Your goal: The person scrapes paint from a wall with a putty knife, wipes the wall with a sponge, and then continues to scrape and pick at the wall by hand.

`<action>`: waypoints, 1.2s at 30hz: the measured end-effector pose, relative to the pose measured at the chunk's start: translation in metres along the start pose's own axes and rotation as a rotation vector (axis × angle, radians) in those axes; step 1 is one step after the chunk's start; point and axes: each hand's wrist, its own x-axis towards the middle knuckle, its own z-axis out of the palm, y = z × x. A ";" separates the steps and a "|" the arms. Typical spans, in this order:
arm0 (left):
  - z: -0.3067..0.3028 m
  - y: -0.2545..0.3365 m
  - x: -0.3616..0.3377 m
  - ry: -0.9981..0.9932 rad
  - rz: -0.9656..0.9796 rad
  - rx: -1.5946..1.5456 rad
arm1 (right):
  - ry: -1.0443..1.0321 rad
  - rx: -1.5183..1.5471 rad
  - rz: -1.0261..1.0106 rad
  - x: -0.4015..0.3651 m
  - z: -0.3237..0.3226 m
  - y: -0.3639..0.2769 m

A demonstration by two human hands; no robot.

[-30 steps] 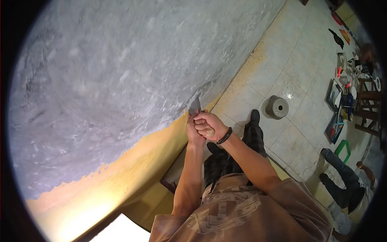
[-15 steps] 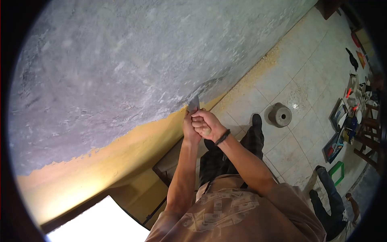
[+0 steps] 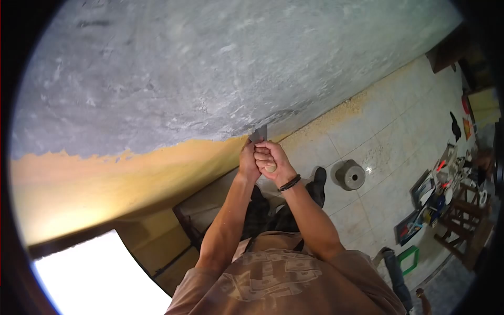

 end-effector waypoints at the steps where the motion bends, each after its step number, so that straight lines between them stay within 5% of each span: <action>1: 0.002 0.004 -0.005 0.028 0.058 -0.040 | 0.001 -0.020 0.008 -0.004 0.005 0.000; 6: -0.018 -0.001 0.013 -0.001 -0.133 0.048 | 0.017 -0.013 0.011 0.009 -0.015 0.000; 9: -0.002 0.004 0.000 -0.008 0.046 -0.021 | 0.091 -0.095 -0.043 -0.012 0.015 0.007; 11: -0.001 0.018 -0.007 -0.010 0.040 0.020 | -0.048 -0.057 -0.051 -0.017 0.022 0.016; 13: -0.027 0.009 0.013 -0.158 -0.165 -0.127 | -0.024 -0.071 -0.047 0.003 -0.003 0.012; 14: -0.019 0.009 0.011 0.014 -0.172 0.014 | 0.029 0.004 -0.022 0.010 -0.009 0.007; 18: 0.007 0.024 -0.025 -0.007 0.037 -0.017 | 0.038 -0.060 -0.053 -0.019 0.026 0.019; 31: -0.033 0.010 0.012 -0.043 -0.171 -0.072 | 0.020 0.008 -0.023 0.009 0.009 0.016; 36: -0.011 0.022 -0.010 -0.041 0.003 -0.152 | 0.000 -0.130 -0.056 -0.012 0.025 0.023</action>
